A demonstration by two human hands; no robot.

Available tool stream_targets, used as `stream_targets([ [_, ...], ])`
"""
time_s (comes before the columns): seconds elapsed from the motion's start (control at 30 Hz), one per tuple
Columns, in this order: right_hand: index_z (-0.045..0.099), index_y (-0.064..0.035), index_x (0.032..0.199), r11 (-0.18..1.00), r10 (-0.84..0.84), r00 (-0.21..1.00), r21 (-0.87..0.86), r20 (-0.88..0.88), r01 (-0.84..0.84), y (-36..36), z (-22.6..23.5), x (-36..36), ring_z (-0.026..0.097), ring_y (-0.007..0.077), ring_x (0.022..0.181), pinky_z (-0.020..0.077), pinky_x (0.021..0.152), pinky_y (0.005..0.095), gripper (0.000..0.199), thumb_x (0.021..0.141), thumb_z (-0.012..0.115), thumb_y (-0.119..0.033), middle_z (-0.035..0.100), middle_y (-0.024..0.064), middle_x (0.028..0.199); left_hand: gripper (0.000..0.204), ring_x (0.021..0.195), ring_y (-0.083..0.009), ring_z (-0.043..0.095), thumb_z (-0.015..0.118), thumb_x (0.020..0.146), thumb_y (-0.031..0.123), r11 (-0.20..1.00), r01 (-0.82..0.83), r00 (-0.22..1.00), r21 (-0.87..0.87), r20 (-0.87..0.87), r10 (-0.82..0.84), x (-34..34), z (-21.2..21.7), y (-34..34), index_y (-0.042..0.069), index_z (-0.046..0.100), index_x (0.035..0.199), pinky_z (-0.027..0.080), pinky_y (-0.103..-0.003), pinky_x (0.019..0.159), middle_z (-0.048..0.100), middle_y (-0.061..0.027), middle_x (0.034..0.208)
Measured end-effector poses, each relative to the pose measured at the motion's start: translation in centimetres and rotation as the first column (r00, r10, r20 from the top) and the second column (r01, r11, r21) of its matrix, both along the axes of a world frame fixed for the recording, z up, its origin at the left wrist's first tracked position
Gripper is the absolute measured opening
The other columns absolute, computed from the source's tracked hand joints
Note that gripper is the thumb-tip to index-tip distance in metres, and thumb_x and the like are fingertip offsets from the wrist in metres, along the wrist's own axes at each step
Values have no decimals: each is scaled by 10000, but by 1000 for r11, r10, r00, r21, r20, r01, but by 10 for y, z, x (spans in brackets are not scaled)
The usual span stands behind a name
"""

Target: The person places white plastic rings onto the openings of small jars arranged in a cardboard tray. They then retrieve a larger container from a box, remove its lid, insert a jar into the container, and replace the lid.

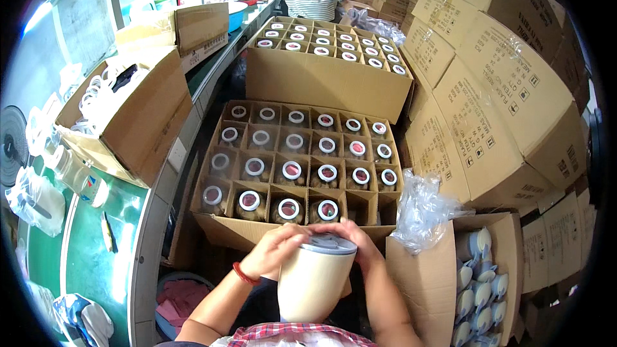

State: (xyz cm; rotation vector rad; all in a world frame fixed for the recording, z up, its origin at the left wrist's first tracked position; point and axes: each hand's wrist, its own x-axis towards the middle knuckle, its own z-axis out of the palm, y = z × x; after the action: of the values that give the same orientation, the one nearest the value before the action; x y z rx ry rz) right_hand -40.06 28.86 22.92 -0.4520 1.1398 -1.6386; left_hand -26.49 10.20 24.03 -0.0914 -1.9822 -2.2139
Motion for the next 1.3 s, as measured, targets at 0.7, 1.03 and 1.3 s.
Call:
stream_targets([
  [0.7, 481, 101, 1258, 923, 219, 885, -381, 411, -51, -15, -53, -22, 514, 314, 1200, 349, 1070, 396, 670, 942, 388, -482, 521, 249, 1289, 194, 1027, -269, 581, 622, 848, 210, 888, -29, 939, -459, -318, -134, -26, 39, 22, 39, 694, 906, 410, -415, 949, 671, -66, 933],
  [1.03, 456, 64, 1297, 986, 104, 950, -157, 296, -59, -4, -53, -34, 547, 261, 1159, 403, 1023, 376, 676, 975, 316, -514, 553, 178, 1271, 247, 1042, -264, 575, 547, 911, 215, 987, -53, 994, -149, -108, 37, -26, 12, 12, 2, 662, 958, 406, -381, 956, 651, -134, 1030],
  [1.3, 512, 83, 1261, 991, 34, 814, 128, -580, 50, 7, 13, 19, 547, 224, 1166, 372, 1034, 340, 662, 990, 312, -488, 600, 179, 1221, 259, 1349, -379, 275, 564, 915, 286, 828, 273, 949, 490, -278, -148, -3, -65, -31, 87, 729, 908, 168, -558, 1109, 584, -151, 1210],
])
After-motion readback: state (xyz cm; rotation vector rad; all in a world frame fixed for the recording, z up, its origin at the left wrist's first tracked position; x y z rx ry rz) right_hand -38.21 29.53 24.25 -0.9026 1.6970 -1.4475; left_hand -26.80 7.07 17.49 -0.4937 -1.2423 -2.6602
